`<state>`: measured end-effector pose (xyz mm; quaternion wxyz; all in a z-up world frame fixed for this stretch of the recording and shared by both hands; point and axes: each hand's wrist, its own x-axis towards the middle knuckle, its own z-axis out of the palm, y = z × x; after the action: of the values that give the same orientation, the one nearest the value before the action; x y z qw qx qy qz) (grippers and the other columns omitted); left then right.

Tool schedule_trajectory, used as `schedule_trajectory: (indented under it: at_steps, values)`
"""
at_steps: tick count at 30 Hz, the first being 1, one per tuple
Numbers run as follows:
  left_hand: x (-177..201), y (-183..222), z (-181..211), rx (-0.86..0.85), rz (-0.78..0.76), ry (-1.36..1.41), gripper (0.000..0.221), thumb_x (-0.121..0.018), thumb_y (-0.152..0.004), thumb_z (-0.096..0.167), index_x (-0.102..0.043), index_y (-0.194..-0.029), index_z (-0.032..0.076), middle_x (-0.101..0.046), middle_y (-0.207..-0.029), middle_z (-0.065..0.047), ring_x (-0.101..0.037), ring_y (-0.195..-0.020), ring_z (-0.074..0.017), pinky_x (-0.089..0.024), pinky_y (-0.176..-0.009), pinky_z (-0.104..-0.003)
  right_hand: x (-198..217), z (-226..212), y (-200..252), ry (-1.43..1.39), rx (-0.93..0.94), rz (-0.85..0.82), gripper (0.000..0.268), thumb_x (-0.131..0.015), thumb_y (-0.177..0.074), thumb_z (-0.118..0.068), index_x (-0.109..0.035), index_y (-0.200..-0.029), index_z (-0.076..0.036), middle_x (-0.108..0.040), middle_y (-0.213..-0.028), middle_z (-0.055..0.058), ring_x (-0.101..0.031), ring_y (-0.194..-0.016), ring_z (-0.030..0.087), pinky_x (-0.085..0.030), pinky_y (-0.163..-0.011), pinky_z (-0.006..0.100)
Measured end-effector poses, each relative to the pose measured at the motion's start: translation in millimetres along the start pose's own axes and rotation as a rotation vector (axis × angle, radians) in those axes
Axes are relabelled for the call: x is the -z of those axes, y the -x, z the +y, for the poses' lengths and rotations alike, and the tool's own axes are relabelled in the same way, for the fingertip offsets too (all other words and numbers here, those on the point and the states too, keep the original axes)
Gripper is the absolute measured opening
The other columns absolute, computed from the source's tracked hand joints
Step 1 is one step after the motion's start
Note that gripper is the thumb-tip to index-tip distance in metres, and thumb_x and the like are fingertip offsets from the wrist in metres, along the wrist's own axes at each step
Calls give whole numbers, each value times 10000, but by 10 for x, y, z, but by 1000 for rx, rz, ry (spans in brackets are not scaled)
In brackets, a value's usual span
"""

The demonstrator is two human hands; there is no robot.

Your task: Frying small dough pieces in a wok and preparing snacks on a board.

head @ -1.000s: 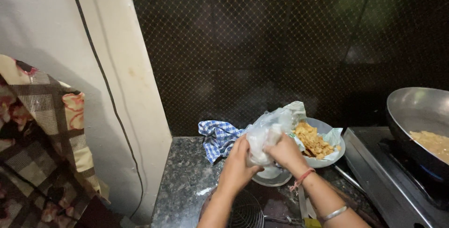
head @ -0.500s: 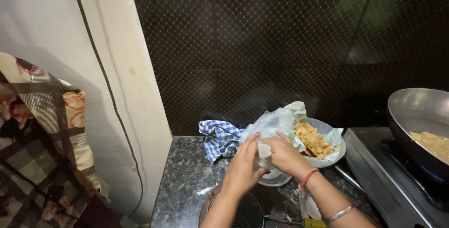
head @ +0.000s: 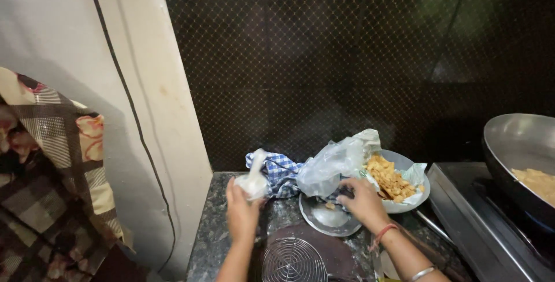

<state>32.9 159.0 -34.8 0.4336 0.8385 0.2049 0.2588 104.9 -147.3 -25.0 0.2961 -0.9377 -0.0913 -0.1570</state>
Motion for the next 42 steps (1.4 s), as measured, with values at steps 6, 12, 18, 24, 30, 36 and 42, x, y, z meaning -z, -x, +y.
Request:
schedule_trajectory:
  at_steps: [6,12,18,24,30,36,42]
  values:
    - [-59,-63,-321,87,-53,-188,526,-841,-789,262,-532,-1149,35,-314,-1660,-53,-618,-1195,-386,-521,-958,-482,-162,-296,20,-71,39,-317,533,-798,-747,-244,-671,-1264,-256,-717,-1187,116,-667,-1173,273,-498,-1050,372]
    - [-198,-56,-520,-98,118,-332,485,-835,-715,168,-547,-1088,52,-390,-1555,-148,-417,-1400,-382,-412,-1075,-498,-828,176,-322,-133,231,-427,750,-861,-733,-227,-555,-1412,-144,-599,-1427,143,-548,-1317,293,-405,-1120,368]
    - [-20,30,316,-131,281,-241,460,-737,-683,32,-556,-1105,40,-481,-1483,-187,-440,-1338,-396,-380,-1082,-529,-377,-167,-426,-691,-288,-330,515,-708,-826,-141,-693,-1339,-90,-747,-1273,145,-730,-1126,231,-544,-1025,336]
    - [-503,27,672,-442,-12,274,642,-802,-691,11,-559,-1284,48,-557,-1323,-192,-575,-1203,-395,-491,-980,-467,-94,-200,-371,-1148,-331,-307,319,-636,-903,-65,-762,-1181,26,-774,-1181,136,-714,-995,189,-546,-958,326]
    - [-1727,-53,93,-18,-786,937,393,-773,-807,-30,-672,-1186,-4,-711,-1076,-135,-721,-816,-135,-625,-672,-292,222,-249,-102,-1170,-422,-417,321,-663,-909,-176,-769,-1130,31,-766,-1106,108,-671,-1030,206,-552,-880,337]
    - [-1489,163,393,340,-830,1065,243,-681,-849,-28,-699,-1089,5,-742,-963,-110,-735,-773,-207,-608,-667,-335,96,-149,103,-722,-491,-337,513,-785,-942,-239,-602,-1416,-306,-519,-1281,-108,-599,-1100,145,-562,-790,386]
    - [-1237,77,439,-174,-381,396,446,-674,-683,-48,-816,-1062,140,-773,-1174,-132,-726,-1082,-319,-567,-951,-413,-472,956,-52,-929,-320,-111,308,-716,-833,-105,-767,-1091,56,-750,-969,131,-667,-778,169,-528,-698,301]
